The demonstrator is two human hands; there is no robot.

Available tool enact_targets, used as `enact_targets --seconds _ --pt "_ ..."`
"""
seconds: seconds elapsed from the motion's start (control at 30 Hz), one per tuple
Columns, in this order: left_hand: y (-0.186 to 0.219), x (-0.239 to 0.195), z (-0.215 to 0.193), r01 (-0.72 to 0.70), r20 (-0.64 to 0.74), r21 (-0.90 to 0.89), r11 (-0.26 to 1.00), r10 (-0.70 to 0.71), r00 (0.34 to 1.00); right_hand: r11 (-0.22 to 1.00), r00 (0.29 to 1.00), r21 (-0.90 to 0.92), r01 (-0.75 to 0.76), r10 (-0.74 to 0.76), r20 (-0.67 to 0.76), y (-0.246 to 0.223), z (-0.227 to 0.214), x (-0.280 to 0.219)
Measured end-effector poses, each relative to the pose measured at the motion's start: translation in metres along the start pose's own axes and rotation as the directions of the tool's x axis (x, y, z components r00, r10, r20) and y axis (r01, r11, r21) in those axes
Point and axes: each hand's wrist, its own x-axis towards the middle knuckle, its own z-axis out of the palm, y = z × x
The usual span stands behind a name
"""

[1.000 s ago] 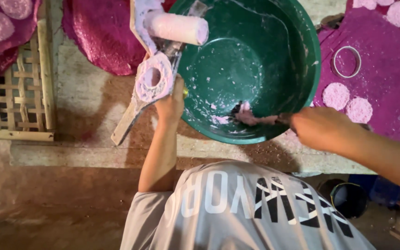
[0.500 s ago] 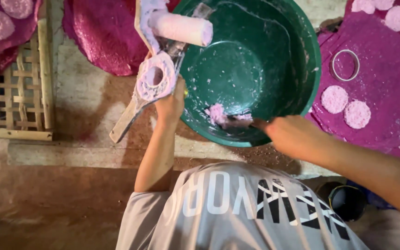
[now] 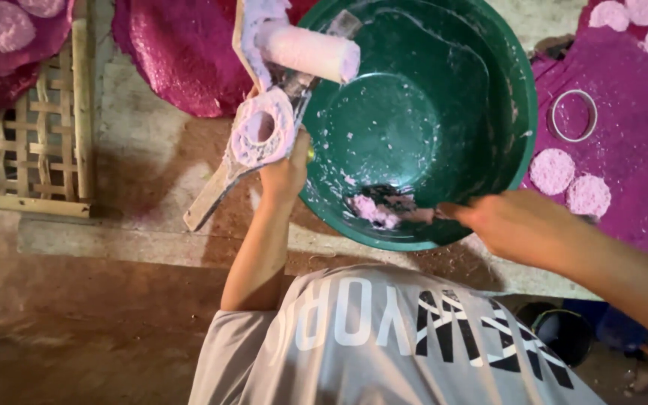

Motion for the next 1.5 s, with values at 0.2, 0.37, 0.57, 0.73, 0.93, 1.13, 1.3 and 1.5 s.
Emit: enact_targets --seconds 0.2,0.37,0.57,0.73,0.93,1.13,1.3,1.5 --pt "0.001 -0.004 0.000 0.136 0.003 -0.072 0.988 -0.136 0.991 0.999 0.985 -0.023 0.041 -0.044 -0.165 0.002 0.033 0.030" --pt "0.005 -0.002 0.000 0.095 -0.018 -0.051 0.994 -0.096 0.995 0.991 0.992 -0.132 -0.003 0.020 0.126 0.026 0.029 0.006" --pt "-0.002 -0.007 0.001 0.122 -0.004 -0.076 0.990 -0.123 0.992 1.000 0.969 0.000 0.004 -0.004 -0.248 0.007 0.039 0.052" --pt "-0.007 -0.009 0.001 0.156 0.012 -0.073 0.985 -0.156 0.988 0.997 0.995 -0.027 0.072 -0.074 -0.067 0.020 0.038 0.029" --pt "-0.010 -0.007 0.003 0.229 -0.012 -0.193 0.954 -0.236 0.972 0.998 0.994 0.006 -0.060 0.060 0.095 0.026 0.024 -0.001" --pt "-0.012 -0.007 0.000 0.151 -0.023 -0.129 0.980 -0.155 0.988 1.000 0.995 -0.028 -0.013 0.011 -0.100 -0.002 0.021 0.028" --pt "-0.014 -0.007 0.002 0.118 -0.034 -0.084 0.989 -0.121 0.992 0.975 0.937 -0.042 -0.219 0.223 0.269 0.022 0.000 -0.025" --pt "-0.024 -0.012 0.003 0.257 -0.031 -0.118 0.959 -0.262 0.965 0.975 1.000 -0.220 -0.005 0.006 0.005 -0.002 0.015 0.014"
